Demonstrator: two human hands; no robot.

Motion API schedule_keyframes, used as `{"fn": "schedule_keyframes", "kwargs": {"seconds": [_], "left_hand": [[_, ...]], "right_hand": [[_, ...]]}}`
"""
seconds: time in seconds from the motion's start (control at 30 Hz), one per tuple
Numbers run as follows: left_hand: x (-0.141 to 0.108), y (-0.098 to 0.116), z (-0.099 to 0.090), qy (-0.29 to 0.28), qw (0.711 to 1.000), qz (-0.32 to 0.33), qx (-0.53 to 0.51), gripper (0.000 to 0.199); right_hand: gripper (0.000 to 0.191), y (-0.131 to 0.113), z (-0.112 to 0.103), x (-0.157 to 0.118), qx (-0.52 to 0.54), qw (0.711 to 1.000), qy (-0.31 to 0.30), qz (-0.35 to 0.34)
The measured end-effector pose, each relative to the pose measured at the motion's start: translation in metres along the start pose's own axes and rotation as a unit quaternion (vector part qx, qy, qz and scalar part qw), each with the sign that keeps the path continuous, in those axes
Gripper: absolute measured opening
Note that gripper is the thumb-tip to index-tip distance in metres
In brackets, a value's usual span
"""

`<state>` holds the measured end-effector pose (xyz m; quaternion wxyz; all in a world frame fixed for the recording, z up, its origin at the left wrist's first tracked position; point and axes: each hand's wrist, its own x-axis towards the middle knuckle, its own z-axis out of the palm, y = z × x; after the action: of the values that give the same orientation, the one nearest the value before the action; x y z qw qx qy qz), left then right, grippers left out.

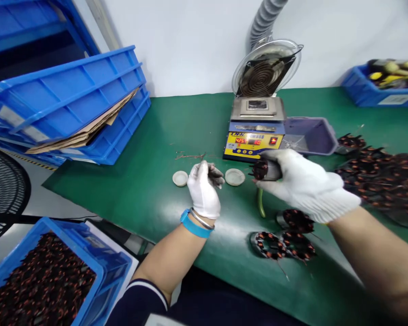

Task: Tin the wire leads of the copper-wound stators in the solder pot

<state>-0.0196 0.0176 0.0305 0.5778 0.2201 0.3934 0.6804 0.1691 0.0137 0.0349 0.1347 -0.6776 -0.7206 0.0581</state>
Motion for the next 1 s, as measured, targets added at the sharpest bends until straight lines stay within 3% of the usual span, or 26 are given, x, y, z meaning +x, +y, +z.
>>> {"fn": "schedule_keyframes", "kwargs": {"seconds": [0.1, 0.4, 0.53, 0.73, 0.83, 1.0], "left_hand": [[0.000, 0.000, -0.001, 0.009, 1.000, 0.002, -0.009, 0.026], [0.001, -0.002, -0.001, 0.012, 1.000, -0.021, -0.010, 0.028], [0.001, -0.002, -0.001, 0.006, 0.999, -0.041, -0.025, 0.028], [0.000, 0.001, -0.001, 0.012, 0.998, -0.054, -0.037, 0.030], [-0.001, 0.002, -0.001, 0.001, 0.998, -0.051, -0.047, 0.027], [-0.002, 0.006, 0.001, 0.009, 0.996, -0.069, -0.048, 0.029]], "right_hand": [[0.064, -0.001, 0.005, 0.015, -0.071, 0.995, -0.073, -0.016], [0.048, -0.019, 0.014, 0.033, -0.189, 0.969, -0.127, -0.094], [0.043, -0.025, 0.008, 0.035, -0.208, 0.963, -0.138, -0.105], [0.052, -0.028, -0.012, 0.030, -0.246, 0.957, -0.128, -0.085], [0.044, -0.033, -0.022, 0.029, -0.261, 0.952, -0.131, -0.095], [0.047, -0.046, -0.013, 0.036, -0.269, 0.947, -0.146, -0.100]]}}
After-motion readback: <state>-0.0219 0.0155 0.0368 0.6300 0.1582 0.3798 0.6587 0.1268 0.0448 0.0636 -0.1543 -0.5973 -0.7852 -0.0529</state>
